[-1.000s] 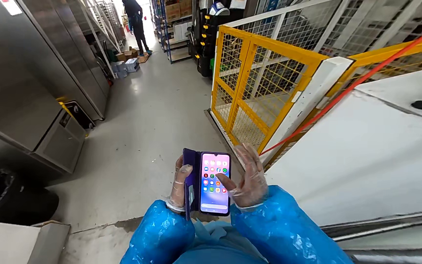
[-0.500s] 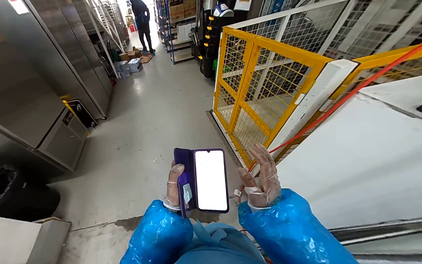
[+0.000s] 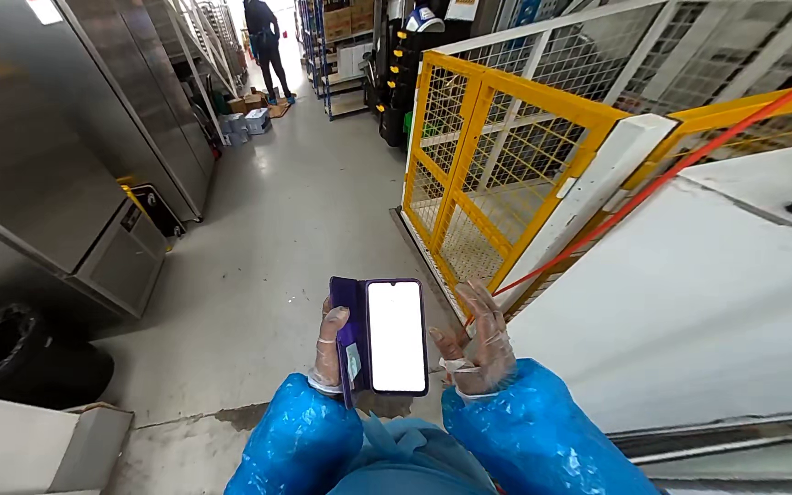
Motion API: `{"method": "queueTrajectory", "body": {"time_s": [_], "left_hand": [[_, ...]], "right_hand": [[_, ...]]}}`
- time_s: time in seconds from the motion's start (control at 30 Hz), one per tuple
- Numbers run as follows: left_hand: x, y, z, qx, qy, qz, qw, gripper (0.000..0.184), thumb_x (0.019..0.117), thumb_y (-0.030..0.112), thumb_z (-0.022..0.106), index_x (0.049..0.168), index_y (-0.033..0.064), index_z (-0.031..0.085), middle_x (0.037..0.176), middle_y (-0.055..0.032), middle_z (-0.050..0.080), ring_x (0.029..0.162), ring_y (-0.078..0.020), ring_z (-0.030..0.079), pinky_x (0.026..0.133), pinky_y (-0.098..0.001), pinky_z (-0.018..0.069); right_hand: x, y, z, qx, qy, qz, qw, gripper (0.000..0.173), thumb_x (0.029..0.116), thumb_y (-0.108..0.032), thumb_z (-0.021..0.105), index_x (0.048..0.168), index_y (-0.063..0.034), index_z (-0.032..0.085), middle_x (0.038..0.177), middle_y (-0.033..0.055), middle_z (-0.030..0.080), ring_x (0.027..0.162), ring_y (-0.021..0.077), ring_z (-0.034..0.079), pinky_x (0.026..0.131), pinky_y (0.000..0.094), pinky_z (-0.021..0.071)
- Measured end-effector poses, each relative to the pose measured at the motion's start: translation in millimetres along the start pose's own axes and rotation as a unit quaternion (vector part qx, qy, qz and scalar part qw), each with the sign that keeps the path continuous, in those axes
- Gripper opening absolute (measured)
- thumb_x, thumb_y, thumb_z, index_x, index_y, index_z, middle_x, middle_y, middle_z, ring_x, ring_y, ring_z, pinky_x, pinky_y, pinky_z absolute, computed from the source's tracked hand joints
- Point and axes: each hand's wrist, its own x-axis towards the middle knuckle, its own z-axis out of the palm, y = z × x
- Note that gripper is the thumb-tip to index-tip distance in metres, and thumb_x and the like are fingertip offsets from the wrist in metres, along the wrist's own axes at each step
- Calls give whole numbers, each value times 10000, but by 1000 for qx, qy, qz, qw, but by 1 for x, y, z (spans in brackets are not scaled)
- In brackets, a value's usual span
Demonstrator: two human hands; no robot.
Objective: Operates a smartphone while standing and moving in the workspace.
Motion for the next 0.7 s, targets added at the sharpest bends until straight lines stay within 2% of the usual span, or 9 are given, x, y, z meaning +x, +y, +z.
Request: {"method": "queueTrajectory", "body": {"time_s": [0.07, 0.23, 0.4, 0.5, 0.7], "left_hand": [[-1, 0, 1, 0, 6, -3, 1000, 658, 677, 539, 863, 1194, 203, 634, 925, 21, 743, 817, -61, 727, 707, -259, 616], [-3, 0, 3, 19, 22, -8, 1000, 695, 680, 560, 851, 1224, 202, 605, 935, 34, 737, 826, -50, 720, 714, -246, 610], [-1, -1, 1, 3, 10, -4, 1000, 620, 709, 532, 843, 1196, 210, 633, 934, 30, 743, 825, -54, 725, 707, -250, 612], [-1, 2, 1, 26, 31, 2, 999, 613, 723, 529, 821, 1209, 212, 624, 934, 37, 737, 821, -45, 719, 701, -240, 606], [-1, 5, -2, 46, 37, 27, 998, 596, 753, 514, 801, 1226, 205, 611, 940, 43, 734, 817, -36, 715, 690, -230, 603]], "right_hand": [[-1, -1, 0, -5, -12, 5, 1000, 784, 874, -540, 642, 1378, 56, 555, 1511, 289, 456, 1398, 401, 464, 1112, 525, 416], [-6, -5, 2, -14, -12, 20, 1000, 814, 817, -540, 677, 1368, 50, 571, 1509, 282, 468, 1386, 410, 479, 1100, 533, 426], [-12, -4, 1, -22, -18, 0, 1000, 873, 786, -568, 711, 1374, 59, 558, 1495, 297, 476, 1377, 423, 488, 1087, 526, 447], [-19, -4, 1, -11, -29, -9, 999, 908, 755, -578, 733, 1365, 71, 557, 1475, 313, 486, 1347, 437, 513, 1049, 538, 477], [-36, 4, -12, -9, -51, 21, 998, 997, 719, -622, 759, 1379, 91, 533, 1475, 331, 478, 1361, 443, 498, 1079, 528, 457]]}}
